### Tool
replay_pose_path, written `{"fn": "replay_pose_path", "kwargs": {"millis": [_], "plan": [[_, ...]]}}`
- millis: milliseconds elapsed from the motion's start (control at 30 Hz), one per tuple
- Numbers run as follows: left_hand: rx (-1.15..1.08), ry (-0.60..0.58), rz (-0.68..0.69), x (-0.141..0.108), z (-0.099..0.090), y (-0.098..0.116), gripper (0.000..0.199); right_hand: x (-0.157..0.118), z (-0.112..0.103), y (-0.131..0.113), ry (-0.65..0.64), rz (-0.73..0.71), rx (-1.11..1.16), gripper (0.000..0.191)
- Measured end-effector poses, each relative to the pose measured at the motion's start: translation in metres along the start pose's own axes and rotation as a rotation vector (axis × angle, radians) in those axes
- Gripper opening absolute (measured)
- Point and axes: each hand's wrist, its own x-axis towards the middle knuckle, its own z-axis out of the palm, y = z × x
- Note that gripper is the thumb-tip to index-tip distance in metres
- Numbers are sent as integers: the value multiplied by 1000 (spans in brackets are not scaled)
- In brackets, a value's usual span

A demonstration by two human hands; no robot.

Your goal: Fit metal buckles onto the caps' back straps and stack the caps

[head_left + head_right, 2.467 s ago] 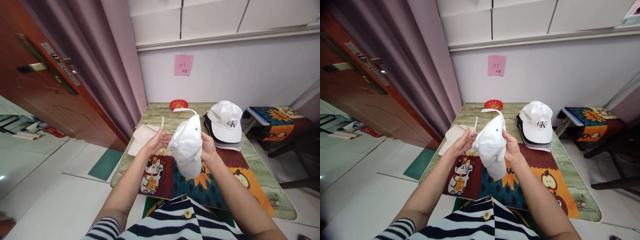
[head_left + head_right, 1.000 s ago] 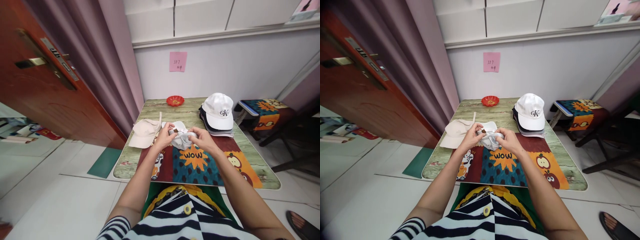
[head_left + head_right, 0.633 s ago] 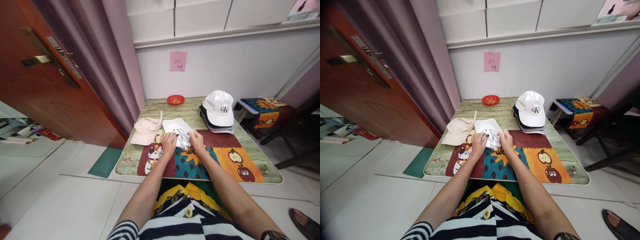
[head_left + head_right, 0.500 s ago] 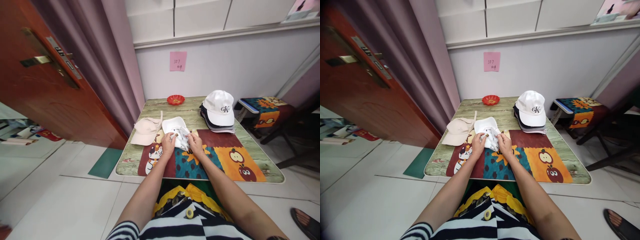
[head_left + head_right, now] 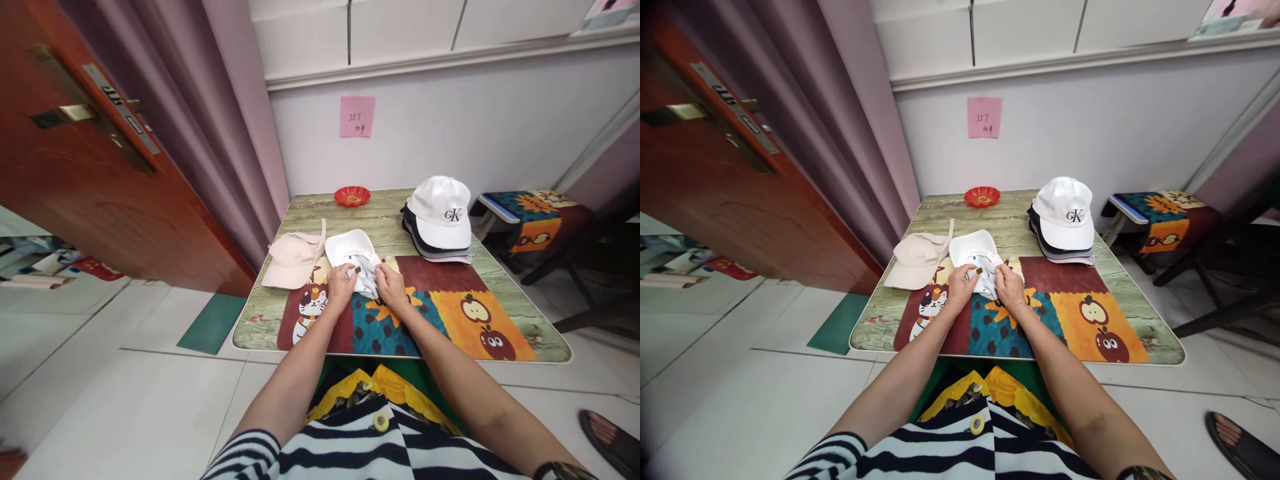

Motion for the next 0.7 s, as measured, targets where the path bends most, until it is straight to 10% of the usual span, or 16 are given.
{"fn": "replay_pose_path", "kwargs": {"millis": [700], "plan": [[10,-19,56,1,0,9,15,-2,-3,-1,33,4,13,41]]}}
